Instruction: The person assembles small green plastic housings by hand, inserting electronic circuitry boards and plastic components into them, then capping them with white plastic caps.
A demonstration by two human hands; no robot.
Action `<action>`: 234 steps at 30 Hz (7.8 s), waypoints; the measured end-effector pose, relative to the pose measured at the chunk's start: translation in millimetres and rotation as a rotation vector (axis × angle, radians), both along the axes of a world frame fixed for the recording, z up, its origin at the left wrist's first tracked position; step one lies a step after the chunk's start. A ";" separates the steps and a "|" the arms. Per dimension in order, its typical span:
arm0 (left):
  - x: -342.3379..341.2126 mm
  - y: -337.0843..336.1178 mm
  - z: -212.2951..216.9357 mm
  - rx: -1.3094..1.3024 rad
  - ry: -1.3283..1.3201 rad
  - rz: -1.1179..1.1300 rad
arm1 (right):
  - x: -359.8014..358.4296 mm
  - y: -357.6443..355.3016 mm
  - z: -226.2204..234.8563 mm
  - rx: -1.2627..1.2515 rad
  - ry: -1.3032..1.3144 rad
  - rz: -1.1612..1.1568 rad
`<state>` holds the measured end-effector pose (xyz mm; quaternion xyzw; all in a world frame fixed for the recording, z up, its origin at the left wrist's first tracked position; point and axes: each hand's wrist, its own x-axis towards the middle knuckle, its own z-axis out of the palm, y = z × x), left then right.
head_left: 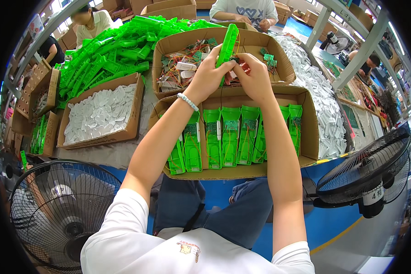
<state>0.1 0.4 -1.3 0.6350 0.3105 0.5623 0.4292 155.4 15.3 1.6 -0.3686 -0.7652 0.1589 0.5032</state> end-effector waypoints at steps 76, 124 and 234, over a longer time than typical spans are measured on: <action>-1.6 5.2 -4.4 0.086 0.139 0.134 | -2.6 -6.9 3.1 0.082 -0.129 -0.108; -2.1 0.6 -1.4 -0.048 -0.158 -0.091 | 4.1 7.9 -3.8 -0.121 0.186 0.101; -21.7 41.0 -16.0 -0.466 -0.802 -0.268 | -305.1 -53.8 -25.9 0.000 -0.997 0.577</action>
